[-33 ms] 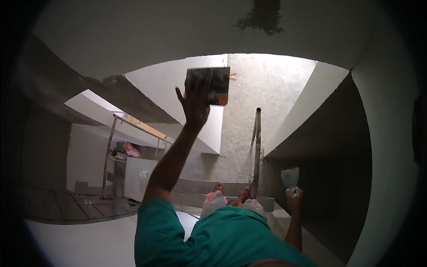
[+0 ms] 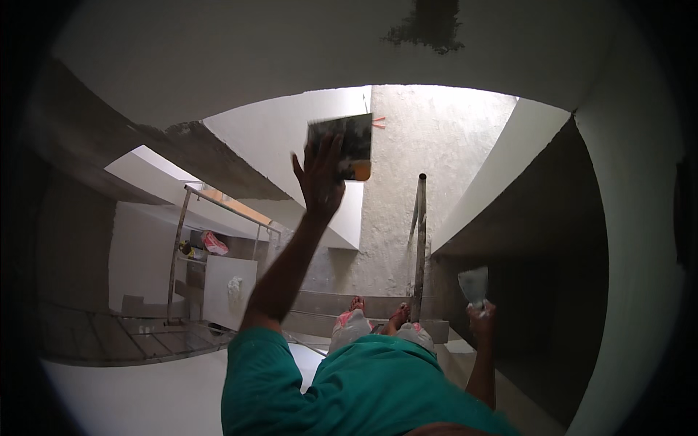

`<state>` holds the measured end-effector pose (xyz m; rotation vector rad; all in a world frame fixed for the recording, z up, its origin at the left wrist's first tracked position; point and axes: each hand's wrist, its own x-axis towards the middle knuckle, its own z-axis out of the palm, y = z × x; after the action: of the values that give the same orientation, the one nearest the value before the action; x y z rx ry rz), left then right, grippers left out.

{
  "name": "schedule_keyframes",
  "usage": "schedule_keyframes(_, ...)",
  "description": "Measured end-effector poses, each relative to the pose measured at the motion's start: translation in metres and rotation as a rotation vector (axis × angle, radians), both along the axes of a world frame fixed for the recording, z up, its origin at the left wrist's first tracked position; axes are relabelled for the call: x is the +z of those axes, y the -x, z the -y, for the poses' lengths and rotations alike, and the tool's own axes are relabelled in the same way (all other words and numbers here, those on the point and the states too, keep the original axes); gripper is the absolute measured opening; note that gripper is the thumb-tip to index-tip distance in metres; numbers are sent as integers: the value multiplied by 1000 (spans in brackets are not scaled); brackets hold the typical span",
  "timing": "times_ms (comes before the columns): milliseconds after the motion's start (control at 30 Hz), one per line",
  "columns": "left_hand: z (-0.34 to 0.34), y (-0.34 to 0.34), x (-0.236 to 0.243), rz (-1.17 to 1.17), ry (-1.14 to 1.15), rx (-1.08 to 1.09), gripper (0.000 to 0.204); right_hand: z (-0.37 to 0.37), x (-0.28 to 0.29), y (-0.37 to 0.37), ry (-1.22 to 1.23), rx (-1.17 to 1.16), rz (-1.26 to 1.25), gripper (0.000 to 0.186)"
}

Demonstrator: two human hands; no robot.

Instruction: The person applies plaster to a ceiling using a trowel and hawk while standing on a ladder. They repeatedly scoop plaster from the hawk and smooth it onto the ceiling surface.

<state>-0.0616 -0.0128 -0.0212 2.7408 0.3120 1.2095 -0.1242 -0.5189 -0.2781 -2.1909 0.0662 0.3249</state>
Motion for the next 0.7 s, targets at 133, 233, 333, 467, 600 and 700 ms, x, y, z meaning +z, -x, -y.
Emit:
schedule_keyframes(133,58,68,-8,252,1569,-275,23,-57,65,-34,129,471,921,38)
schedule_keyframes(233,91,102,5,470,1869,-359,53,-134,175,-44,-311,380,186,31)
schedule_keyframes(333,94,118,14,512,1930,-386,58,-179,226,-51,-345,532,154,31)
schedule_keyframes(467,88,142,7,450,2019,-369,57,-211,250,-49,-248,638,103,30)
schedule_keyframes(600,70,166,-10,-27,1690,-331,44,-233,270,-48,-43,626,-17,37)
schedule_keyframes(700,52,152,15,-233,797,-555,48,-249,285,-45,155,640,123,43)
